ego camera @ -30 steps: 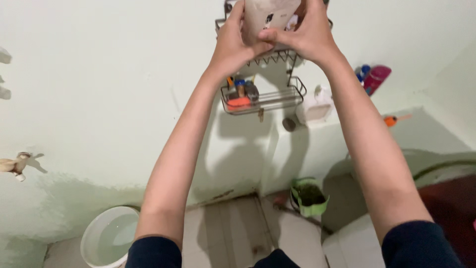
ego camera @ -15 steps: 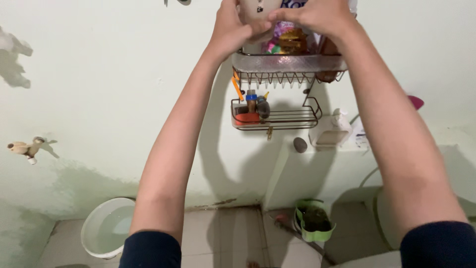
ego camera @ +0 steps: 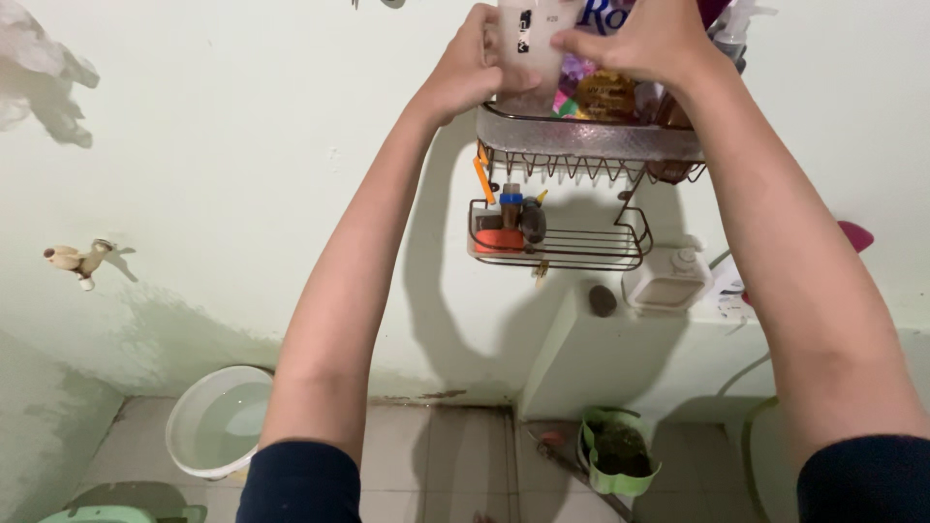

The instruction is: The person organizes bathroom items by moving them from a cluttered countertop onto a wall-mounted wire rack. They place a soap dish, small bottles, a pump bottle, a sachet, a cup, toothpaste, and toothbrushes onto the rack shelves.

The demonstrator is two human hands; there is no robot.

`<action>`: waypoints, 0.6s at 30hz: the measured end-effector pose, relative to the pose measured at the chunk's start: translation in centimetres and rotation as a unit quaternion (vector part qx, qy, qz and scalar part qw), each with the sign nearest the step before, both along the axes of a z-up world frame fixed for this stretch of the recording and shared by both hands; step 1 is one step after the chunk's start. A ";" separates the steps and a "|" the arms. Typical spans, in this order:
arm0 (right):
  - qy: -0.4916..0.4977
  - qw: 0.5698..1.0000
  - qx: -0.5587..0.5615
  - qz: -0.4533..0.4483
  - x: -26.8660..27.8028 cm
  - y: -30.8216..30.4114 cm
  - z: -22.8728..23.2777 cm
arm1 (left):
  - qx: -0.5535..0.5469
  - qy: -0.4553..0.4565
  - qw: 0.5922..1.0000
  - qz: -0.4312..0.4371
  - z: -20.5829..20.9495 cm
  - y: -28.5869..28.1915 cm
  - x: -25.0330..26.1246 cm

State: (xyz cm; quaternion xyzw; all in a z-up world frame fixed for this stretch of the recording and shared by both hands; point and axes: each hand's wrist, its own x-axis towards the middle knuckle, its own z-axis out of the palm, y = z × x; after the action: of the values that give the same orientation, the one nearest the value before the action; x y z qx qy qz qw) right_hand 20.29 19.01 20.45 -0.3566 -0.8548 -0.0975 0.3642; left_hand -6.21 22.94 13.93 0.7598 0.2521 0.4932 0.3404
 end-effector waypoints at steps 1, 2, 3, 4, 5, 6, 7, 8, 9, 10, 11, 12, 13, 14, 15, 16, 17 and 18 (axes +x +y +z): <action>0.001 1.000 0.012 0.026 -0.1 -0.3 0.1 | 0.012 -0.001 1.000 -0.005 -0.2 0.1 0.0; 0.002 0.998 0.023 0.052 -0.3 -0.5 0.3 | 0.025 -0.001 1.000 -0.009 -0.4 0.1 -0.1; 0.003 0.996 0.034 0.079 -0.6 -1.0 0.5 | 0.037 -0.001 0.999 -0.012 -0.5 0.2 -0.2; 0.001 0.995 0.036 0.092 -1.0 -1.5 0.7 | 0.050 0.003 0.999 0.008 -0.4 0.3 -0.4; -0.001 0.994 0.037 0.106 -1.3 -2.2 0.9 | 0.063 0.006 0.998 0.028 -0.5 0.2 -0.3; -0.003 0.992 0.040 0.118 -1.5 -2.9 1.1 | 0.078 0.011 0.996 0.047 -0.3 0.2 -0.4; -0.020 0.987 0.119 0.109 -1.9 -3.4 1.1 | 0.093 0.029 0.993 0.064 -0.1 0.1 -0.6; -0.038 0.975 0.195 0.097 -2.1 -4.0 0.9 | 0.107 0.048 0.990 0.078 0.0 -0.1 -0.6; -0.055 0.958 0.270 0.085 -2.2 -4.3 0.8 | 0.121 0.067 0.986 0.093 0.0 -0.3 -0.6; -0.056 0.971 0.216 0.088 -2.4 -4.5 0.8 | 0.122 0.065 0.985 0.102 0.1 -0.5 -0.7; -0.056 0.981 0.162 0.091 -2.4 -4.6 0.6 | 0.123 0.062 0.984 0.110 0.2 -0.8 -0.8; -0.056 0.988 0.108 0.094 -2.6 -4.5 0.4 | 0.124 0.061 0.983 0.119 0.3 -1.1 -1.0; -0.049 0.990 0.086 0.102 -2.9 -4.3 0.2 | 0.093 0.080 0.984 0.131 0.6 -1.3 -1.2; -0.043 0.991 0.064 0.108 -2.9 -4.0 -0.1 | 0.061 0.100 0.983 0.140 0.6 -1.4 -1.2; -0.037 0.992 0.041 0.114 -2.9 -3.8 -0.3 | 0.028 0.119 0.981 0.149 0.7 -1.5 -1.3; -0.038 0.992 0.035 0.118 -3.0 -3.5 -0.5 | 0.051 0.130 0.978 0.154 0.8 -1.6 -1.4; -0.040 0.991 0.029 0.122 -3.1 -3.2 -0.8 | 0.075 0.141 0.974 0.158 0.8 -1.5 -1.5; -0.042 0.991 0.022 0.126 -3.2 -3.1 -1.1 | 0.097 0.152 0.970 0.162 0.7 -1.5 -1.6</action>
State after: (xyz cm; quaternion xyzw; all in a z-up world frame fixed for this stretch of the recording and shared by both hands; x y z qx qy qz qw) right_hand 17.14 15.90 19.39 -0.2336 -0.9051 -0.0848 0.3451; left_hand -7.78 21.47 14.60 0.8045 0.3712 0.4426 0.1383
